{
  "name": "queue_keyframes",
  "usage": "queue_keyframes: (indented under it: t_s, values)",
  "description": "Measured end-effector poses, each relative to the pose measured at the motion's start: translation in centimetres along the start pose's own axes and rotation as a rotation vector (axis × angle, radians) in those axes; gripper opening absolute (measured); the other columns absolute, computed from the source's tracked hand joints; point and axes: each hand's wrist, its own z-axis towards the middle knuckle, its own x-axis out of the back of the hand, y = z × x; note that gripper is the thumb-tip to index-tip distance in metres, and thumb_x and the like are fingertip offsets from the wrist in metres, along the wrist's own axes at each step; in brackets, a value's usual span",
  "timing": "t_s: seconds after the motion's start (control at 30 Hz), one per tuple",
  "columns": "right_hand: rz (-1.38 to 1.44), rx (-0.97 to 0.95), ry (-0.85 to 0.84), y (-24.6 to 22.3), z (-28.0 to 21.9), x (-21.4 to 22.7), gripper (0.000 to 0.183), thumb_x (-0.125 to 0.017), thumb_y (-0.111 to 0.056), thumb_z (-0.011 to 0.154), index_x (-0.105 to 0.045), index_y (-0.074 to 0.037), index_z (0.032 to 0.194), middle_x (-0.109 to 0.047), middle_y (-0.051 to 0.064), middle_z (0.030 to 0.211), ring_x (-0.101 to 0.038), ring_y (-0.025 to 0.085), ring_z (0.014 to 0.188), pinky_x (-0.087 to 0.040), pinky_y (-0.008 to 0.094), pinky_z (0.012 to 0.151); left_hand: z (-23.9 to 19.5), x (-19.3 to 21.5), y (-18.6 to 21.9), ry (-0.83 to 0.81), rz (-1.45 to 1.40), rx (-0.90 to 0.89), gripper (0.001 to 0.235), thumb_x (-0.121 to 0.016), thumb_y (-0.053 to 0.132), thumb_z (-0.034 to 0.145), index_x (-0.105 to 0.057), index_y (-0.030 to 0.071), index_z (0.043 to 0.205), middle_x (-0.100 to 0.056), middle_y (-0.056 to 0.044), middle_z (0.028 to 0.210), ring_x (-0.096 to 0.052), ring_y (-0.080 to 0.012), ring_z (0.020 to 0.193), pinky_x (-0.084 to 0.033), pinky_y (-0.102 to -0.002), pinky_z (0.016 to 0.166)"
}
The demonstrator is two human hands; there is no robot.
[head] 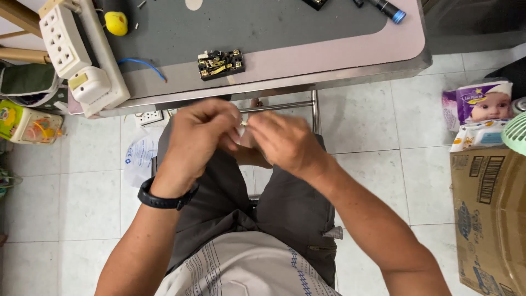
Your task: The person assembles a small electrical component by hand, manipulating internal parts and connecting wires. They then attach a black plastic housing to the assembled unit and place it on the table.
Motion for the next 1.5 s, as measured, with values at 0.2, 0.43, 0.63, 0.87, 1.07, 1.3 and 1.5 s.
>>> queue_keyframes:
  t_s: [0.2,0.43,0.63,0.87,1.07,1.3,1.5]
  values:
    - [0.041,-0.085,0.014,4.5,3.6,1.9,0.007,-0.068,0.005,0.095,-0.062,0.002,0.092,-0.063,0.011,0.077,-0.057,0.023,0.062,-0.046,0.035,0.055,2.9,4.6,2.7,0.078,0.776,-0.905,0.031,-0.062,-0.004,0.096,-0.057,-0.001,0.127,-0.052,-0.018,0.125,-0.058,-0.0243,0.086,-0.05,-0.031,0.067]
    - [0.178,-0.046,-0.187,8.0,5.9,0.9,0.005,-0.064,0.004,0.096,-0.063,0.001,0.091,-0.066,0.008,0.081,-0.061,0.022,0.068,-0.044,0.033,0.061,9.0,6.7,3.3,-0.319,0.748,-0.676,0.016,-0.069,0.004,0.098,-0.069,-0.003,0.113,-0.067,-0.011,0.102,-0.059,-0.0171,0.083,-0.046,-0.029,0.07]
    - [0.213,0.05,-0.3,8.8,6.5,-0.1,0.009,-0.064,0.007,0.097,-0.062,0.003,0.09,-0.064,0.009,0.078,-0.058,0.023,0.066,-0.043,0.034,0.059,10.3,7.2,4.1,-0.415,0.799,-0.577,0.015,-0.064,0.009,0.099,-0.07,0.001,0.11,-0.064,-0.005,0.098,-0.059,-0.015,0.083,-0.045,-0.029,0.073]
    - [0.239,0.036,-0.344,10.1,6.5,-1.1,0.005,-0.066,0.007,0.096,-0.065,0.003,0.094,-0.061,0.008,0.076,-0.055,0.021,0.063,-0.042,0.033,0.057,11.1,7.7,3.6,-0.477,0.667,-0.54,0.014,-0.067,0.007,0.098,-0.07,0.004,0.11,-0.065,-0.003,0.1,-0.061,-0.0126,0.086,-0.05,-0.025,0.079]
    - [0.273,-0.036,-0.368,10.6,6.8,-1.6,0.006,-0.066,0.007,0.096,-0.066,0.002,0.093,-0.062,0.007,0.075,-0.055,0.02,0.064,-0.043,0.031,0.059,11.0,7.6,3.2,-0.456,0.59,-0.496,0.014,-0.068,0.008,0.097,-0.07,0.007,0.111,-0.063,-0.001,0.096,-0.06,-0.0108,0.083,-0.05,-0.023,0.077]
    - [0.273,-0.018,-0.359,10.6,7.2,-1.8,0.007,-0.066,0.009,0.096,-0.064,0.003,0.094,-0.062,0.008,0.076,-0.055,0.021,0.065,-0.044,0.031,0.06,11.1,7.5,3.2,-0.463,0.614,-0.55,0.012,-0.066,0.007,0.1,-0.07,0.005,0.11,-0.062,-0.002,0.096,-0.059,-0.0115,0.083,-0.049,-0.024,0.075]
    - [0.265,-0.022,-0.337,10.6,6.9,-1.9,0.009,-0.061,0.012,0.096,-0.063,0.003,0.095,-0.061,0.008,0.077,-0.055,0.021,0.066,-0.045,0.031,0.06,11.4,7.7,3.6,-0.507,0.69,-0.599,0.013,-0.065,0.01,0.101,-0.069,0.004,0.112,-0.063,-0.004,0.098,-0.06,-0.0145,0.085,-0.05,-0.026,0.076]
